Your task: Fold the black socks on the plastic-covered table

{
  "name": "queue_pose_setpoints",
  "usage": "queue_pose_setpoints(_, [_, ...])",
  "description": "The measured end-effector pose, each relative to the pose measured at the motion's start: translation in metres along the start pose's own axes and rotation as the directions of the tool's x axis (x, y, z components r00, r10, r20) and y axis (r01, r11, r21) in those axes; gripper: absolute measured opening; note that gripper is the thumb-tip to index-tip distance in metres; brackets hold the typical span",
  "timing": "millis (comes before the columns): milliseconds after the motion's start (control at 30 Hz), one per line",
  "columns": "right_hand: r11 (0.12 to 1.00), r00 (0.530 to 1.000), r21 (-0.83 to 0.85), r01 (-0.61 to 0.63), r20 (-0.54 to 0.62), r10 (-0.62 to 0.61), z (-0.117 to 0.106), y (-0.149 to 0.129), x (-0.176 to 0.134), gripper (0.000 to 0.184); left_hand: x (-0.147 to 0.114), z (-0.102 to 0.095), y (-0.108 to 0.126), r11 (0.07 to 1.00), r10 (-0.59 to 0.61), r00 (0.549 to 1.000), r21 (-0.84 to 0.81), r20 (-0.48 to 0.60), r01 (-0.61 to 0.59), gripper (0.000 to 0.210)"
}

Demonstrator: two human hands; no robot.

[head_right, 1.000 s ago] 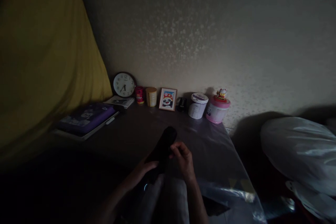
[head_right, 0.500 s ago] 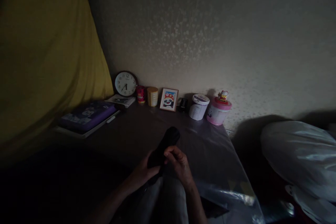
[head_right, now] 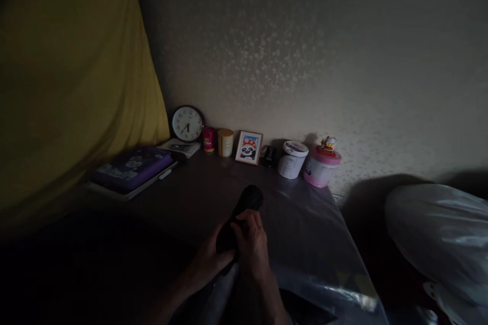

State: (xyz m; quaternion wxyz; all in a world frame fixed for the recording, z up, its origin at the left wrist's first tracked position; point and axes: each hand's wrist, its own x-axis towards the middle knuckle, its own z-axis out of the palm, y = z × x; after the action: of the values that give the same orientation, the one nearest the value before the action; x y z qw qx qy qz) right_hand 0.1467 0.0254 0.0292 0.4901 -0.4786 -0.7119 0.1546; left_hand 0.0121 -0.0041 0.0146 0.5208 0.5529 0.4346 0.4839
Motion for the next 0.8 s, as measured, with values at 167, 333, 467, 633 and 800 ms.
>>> queue_pose_setpoints(167, [0.990, 0.983, -0.121, -0.075, -0.174, 0.053, 0.008, 0.004, 0.002, 0.026, -0.004, 0.003, -0.005, 0.998, -0.055, 0.998, -0.010, 0.011, 0.055, 0.067])
queue_pose_setpoints(333, [0.908, 0.876, 0.130, -0.398, -0.240, 0.418, 0.017, 0.004, 0.002, 0.085, -0.005, 0.012, -0.015, 0.977, 0.020, 0.998, 0.212, -0.058, -0.007, 0.073])
queue_pose_setpoints(467, [0.701, 0.724, 0.345, -0.624, -0.082, 0.685, 0.021, -0.001, 0.006, 0.089, -0.007, 0.017, -0.021, 0.870, 0.100, 0.995, 0.484, 0.009, -0.091, 0.083])
queue_pose_setpoints(633, [0.624, 0.649, 0.460, -0.632, -0.127, 0.750, 0.023, 0.006, 0.015, 0.079, -0.009, 0.014, -0.024, 0.762, 0.081, 0.994, 0.639, 0.069, -0.106, 0.087])
queue_pose_setpoints(800, [0.605, 0.634, 0.506, -0.615, -0.138, 0.761, 0.024, 0.020, 0.018, 0.074, -0.007, 0.010, -0.024, 0.913, 0.098, 0.994, 0.394, 0.044, -0.108, 0.085])
